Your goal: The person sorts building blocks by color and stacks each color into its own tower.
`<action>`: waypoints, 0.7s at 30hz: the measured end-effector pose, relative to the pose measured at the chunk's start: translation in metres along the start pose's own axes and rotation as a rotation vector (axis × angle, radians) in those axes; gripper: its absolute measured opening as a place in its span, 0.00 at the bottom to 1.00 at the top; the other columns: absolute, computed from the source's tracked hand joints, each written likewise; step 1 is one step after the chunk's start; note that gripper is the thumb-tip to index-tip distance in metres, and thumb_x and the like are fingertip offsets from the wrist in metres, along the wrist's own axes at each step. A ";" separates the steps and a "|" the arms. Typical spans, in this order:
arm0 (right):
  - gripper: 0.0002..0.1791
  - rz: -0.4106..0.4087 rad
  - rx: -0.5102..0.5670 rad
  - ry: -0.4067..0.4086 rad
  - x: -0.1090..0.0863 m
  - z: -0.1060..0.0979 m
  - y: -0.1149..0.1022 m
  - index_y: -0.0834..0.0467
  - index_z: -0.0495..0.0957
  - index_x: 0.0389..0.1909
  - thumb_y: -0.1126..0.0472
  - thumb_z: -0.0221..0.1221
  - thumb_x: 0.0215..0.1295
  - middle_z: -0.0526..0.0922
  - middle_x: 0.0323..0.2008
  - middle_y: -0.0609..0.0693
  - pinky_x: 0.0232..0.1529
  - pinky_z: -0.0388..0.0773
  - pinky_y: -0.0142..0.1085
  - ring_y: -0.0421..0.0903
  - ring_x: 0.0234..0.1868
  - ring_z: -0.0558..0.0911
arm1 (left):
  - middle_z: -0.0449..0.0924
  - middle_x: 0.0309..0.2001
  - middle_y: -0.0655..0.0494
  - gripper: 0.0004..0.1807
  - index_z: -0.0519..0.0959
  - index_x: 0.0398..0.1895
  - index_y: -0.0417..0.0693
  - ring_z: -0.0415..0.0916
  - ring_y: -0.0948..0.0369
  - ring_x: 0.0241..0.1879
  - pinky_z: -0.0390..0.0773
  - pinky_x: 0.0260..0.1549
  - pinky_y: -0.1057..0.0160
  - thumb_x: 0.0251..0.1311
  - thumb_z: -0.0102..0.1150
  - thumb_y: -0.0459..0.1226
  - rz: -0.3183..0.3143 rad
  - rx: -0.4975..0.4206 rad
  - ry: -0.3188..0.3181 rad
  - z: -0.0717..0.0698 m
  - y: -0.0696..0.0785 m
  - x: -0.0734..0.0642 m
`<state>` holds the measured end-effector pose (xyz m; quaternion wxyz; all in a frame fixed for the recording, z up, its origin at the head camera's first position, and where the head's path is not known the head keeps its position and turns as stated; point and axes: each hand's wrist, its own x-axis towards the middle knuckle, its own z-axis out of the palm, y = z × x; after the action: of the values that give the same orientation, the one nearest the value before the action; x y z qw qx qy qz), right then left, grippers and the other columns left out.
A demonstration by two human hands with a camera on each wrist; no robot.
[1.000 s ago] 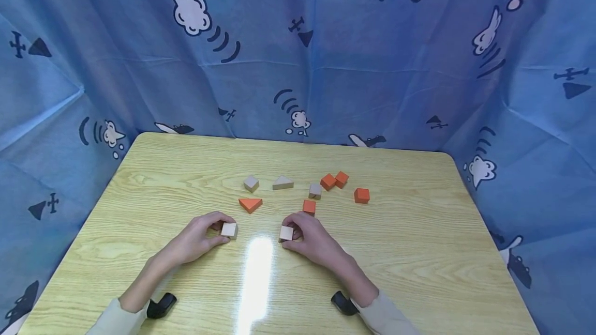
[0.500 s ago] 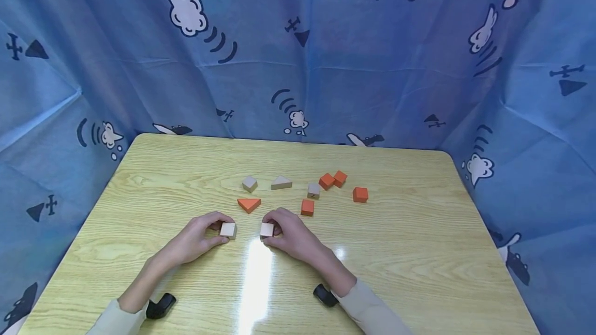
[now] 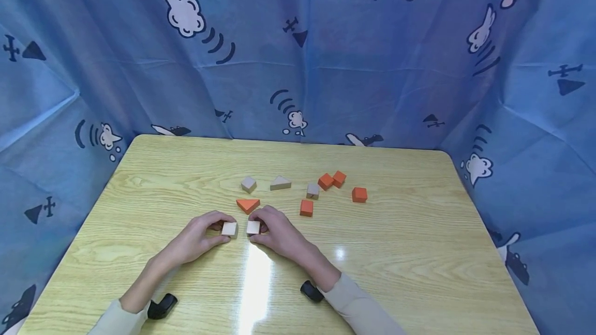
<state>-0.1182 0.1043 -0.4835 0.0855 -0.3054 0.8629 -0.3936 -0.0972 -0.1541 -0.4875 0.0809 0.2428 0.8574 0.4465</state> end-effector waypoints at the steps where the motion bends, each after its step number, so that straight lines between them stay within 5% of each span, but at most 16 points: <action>1: 0.19 -0.006 0.003 -0.001 0.001 0.001 0.000 0.59 0.81 0.51 0.64 0.74 0.60 0.80 0.43 0.49 0.42 0.81 0.35 0.46 0.40 0.80 | 0.82 0.50 0.54 0.21 0.80 0.58 0.42 0.81 0.58 0.49 0.82 0.51 0.58 0.61 0.71 0.29 0.001 0.002 0.001 0.001 0.000 0.000; 21: 0.20 -0.046 -0.023 -0.022 0.011 0.011 -0.011 0.58 0.80 0.51 0.63 0.74 0.60 0.78 0.44 0.49 0.39 0.79 0.34 0.46 0.39 0.78 | 0.84 0.49 0.50 0.17 0.81 0.52 0.41 0.82 0.54 0.47 0.83 0.48 0.56 0.60 0.72 0.29 -0.019 0.009 0.024 0.004 0.000 0.002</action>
<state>-0.1174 0.0855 -0.4815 0.0826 -0.3304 0.8592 -0.3818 -0.0969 -0.1499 -0.4897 0.0738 0.2297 0.8626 0.4447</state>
